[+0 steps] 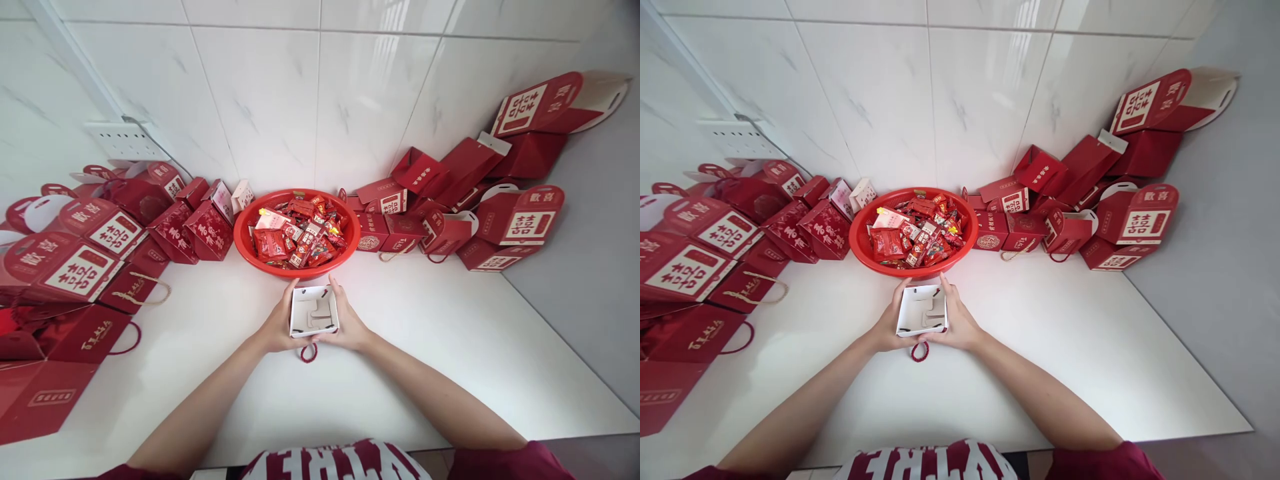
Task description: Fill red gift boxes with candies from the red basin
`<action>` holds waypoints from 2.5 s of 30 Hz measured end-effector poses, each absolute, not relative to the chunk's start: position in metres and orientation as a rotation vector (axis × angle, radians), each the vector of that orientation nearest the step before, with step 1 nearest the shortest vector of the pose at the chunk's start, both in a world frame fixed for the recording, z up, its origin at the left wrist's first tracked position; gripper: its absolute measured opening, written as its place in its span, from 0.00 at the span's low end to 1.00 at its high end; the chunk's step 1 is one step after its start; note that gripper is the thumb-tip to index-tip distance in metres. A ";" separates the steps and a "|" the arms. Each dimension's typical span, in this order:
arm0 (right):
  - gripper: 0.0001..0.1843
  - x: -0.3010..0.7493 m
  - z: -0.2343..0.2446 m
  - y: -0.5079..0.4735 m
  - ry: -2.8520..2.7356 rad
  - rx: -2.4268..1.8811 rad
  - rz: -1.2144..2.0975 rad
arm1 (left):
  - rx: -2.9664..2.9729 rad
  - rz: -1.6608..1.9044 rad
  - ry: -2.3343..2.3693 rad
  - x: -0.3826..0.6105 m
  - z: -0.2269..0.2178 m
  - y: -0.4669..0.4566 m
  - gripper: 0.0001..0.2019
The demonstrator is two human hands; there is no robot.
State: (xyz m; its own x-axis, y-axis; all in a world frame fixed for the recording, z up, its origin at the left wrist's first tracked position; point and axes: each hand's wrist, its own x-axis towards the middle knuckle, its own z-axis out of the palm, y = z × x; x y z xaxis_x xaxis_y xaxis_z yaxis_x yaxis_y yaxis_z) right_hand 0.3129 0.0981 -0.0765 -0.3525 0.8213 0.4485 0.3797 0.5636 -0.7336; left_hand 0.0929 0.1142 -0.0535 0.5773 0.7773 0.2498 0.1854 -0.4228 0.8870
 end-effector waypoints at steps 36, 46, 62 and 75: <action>0.21 0.269 0.054 0.254 -2.521 -1.403 0.608 | 1.792 0.884 0.704 0.076 -0.042 0.126 0.49; 0.18 0.272 0.049 0.272 -2.557 -1.437 0.411 | 1.750 0.877 0.685 0.077 -0.043 0.127 0.49; 0.29 0.271 0.049 0.255 -2.671 -1.423 0.593 | 1.741 0.890 0.669 0.077 -0.045 0.126 0.50; 0.16 0.307 0.034 0.239 -2.153 -1.045 0.685 | 1.743 0.924 0.684 0.076 -0.049 0.126 0.50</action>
